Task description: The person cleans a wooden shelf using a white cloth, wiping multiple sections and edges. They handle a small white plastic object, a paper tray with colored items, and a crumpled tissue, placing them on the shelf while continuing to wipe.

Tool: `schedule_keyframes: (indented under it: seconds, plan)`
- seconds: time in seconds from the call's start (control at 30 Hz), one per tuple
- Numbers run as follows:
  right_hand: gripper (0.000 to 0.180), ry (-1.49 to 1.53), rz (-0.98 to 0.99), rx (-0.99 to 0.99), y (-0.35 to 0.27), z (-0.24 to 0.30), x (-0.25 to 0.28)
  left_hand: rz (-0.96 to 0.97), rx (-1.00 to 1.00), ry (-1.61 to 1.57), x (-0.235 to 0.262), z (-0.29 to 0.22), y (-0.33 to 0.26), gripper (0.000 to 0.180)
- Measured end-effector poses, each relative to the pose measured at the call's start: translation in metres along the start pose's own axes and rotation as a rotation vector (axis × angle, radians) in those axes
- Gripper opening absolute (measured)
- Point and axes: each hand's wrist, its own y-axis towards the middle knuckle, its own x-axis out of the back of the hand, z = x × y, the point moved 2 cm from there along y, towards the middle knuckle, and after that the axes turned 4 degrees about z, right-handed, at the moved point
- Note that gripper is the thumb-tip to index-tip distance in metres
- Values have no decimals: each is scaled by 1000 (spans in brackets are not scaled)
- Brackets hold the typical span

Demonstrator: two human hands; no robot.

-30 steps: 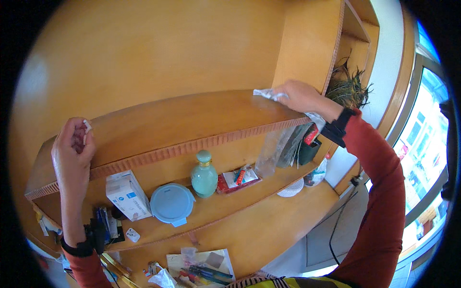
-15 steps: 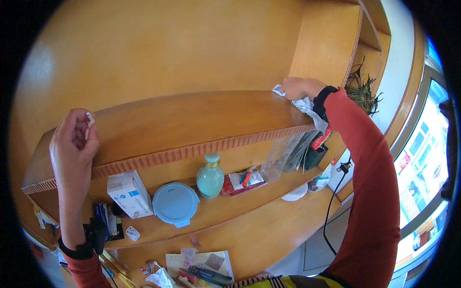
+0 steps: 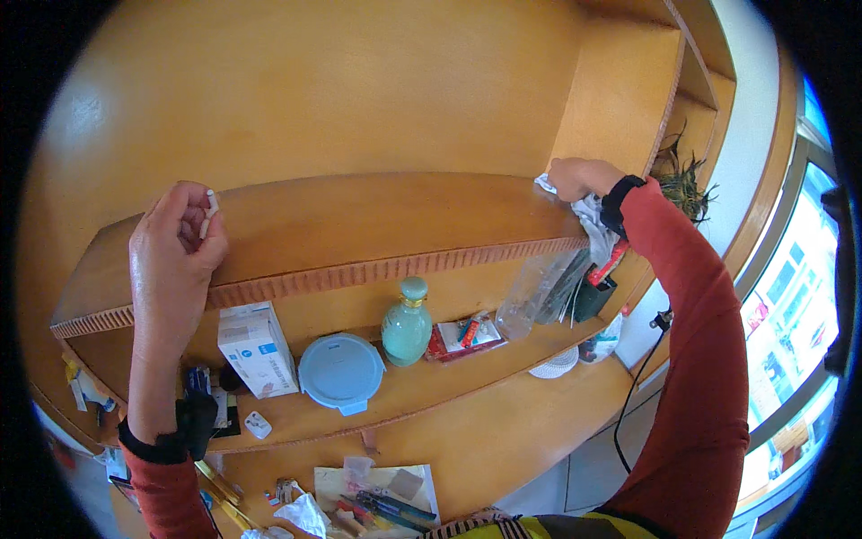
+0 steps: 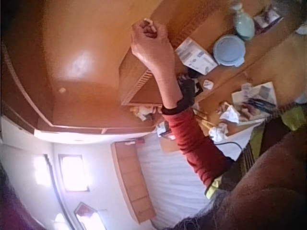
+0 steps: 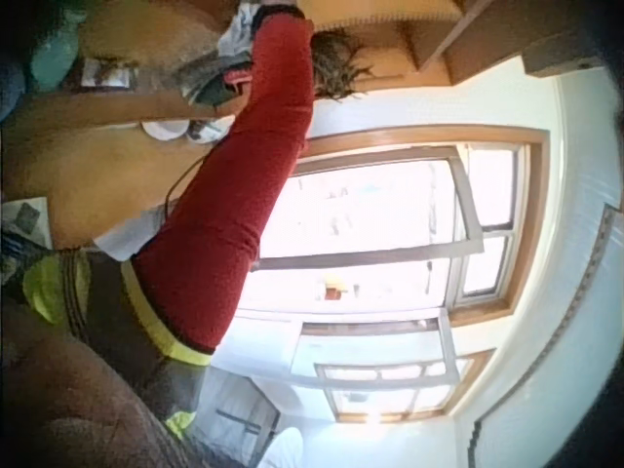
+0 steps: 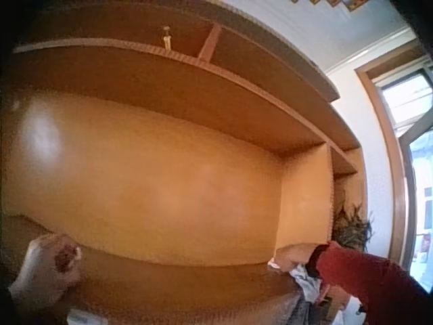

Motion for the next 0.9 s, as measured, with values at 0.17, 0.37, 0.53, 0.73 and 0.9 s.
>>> schedule_keyframes:
  seconds: [0.17, 0.37, 0.53, 0.73, 0.9]
  plan:
    - [34, -49, -56, 57, 21, 4, -3, 0, 4, 26, -2, -3, -1, 10]
    - [49, 674, -223, 359, -29, -22, -18, 19, 70, -4, -1, -5, -1, 10]
    - [38, 911, -493, 145, -58, 20, -41, -24, -46, 73, 0, -7, -1, 12]
    - [23, 878, -772, 584, -77, 152, 54, -2, -12, 40, -1, -7, -2, 13]
    - [30, 861, -833, 614, -113, 189, 77, -2, 42, 52, 1, -4, 0, 11]
